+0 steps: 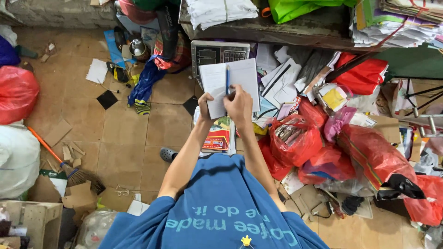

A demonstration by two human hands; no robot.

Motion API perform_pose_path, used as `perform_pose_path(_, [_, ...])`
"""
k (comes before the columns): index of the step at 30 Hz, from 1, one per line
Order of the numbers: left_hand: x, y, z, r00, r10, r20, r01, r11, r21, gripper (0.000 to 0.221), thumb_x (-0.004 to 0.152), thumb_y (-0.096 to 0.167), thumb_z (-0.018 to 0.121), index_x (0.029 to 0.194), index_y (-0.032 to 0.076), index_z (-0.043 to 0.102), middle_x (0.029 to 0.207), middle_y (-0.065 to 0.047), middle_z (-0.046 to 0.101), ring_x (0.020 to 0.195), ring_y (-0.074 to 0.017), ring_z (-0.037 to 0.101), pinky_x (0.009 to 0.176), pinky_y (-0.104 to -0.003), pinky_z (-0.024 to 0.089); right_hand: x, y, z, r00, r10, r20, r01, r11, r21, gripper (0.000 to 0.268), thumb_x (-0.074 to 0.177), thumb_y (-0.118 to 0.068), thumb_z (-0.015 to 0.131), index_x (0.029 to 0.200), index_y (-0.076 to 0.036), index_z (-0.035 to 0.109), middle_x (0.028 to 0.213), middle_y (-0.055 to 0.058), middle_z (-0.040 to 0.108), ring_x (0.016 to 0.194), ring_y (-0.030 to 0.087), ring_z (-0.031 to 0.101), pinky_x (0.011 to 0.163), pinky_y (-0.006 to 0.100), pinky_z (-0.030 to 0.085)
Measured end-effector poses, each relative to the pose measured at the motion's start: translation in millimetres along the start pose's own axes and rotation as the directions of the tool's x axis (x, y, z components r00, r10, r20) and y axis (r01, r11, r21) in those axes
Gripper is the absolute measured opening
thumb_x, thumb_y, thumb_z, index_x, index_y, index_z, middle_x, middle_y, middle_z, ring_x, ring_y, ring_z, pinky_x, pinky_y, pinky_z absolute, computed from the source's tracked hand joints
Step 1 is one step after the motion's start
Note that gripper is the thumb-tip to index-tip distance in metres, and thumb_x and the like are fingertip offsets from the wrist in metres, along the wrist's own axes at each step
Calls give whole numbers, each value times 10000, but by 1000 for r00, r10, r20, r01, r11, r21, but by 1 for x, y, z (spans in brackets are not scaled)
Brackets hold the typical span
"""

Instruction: The recorder weighs items on a scale and records information in a notebook.

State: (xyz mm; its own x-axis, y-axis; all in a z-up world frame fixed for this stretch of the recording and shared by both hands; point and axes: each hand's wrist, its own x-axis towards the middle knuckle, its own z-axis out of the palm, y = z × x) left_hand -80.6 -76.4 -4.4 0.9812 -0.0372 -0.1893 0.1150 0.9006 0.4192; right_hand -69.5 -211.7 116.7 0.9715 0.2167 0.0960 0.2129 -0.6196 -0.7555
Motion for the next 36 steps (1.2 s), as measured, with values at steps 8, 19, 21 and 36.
perform_pose_path(8, [17,-30,-47,1000,27,-13,-28,998,-61,544,777,198,518,1228,-101,571,1056,-206,667,923,-329,649,874,-405,562,-4,-5,-19,991,-118,71,98,967,235,380,771,-22,708,1149,11,700,946,170,718,817,325,702,686,415,553])
perform_pose_path(19, [1,-68,-29,993,34,-112,-45,994,-102,560,717,193,521,1205,-79,562,1068,-189,637,953,-326,631,869,-425,538,-6,24,-74,823,-391,-411,496,848,188,254,896,83,718,1146,35,715,1164,142,739,928,249,736,809,358,589])
perform_pose_path(21, [26,-102,-102,995,95,-22,-97,988,-118,384,821,147,553,1101,-110,501,1050,-201,609,983,-328,610,912,-422,533,-8,17,-80,742,-438,-507,482,874,-50,419,788,-118,843,954,71,508,1242,263,666,823,324,602,756,380,523])
perform_pose_path(36, [-54,-98,53,835,198,513,-1,933,-360,1124,772,782,661,1605,115,310,1613,-160,401,1460,-368,444,1182,-579,429,15,68,-76,849,-125,-513,222,966,132,440,1017,-155,752,785,-14,406,640,58,331,621,147,300,529,337,279])
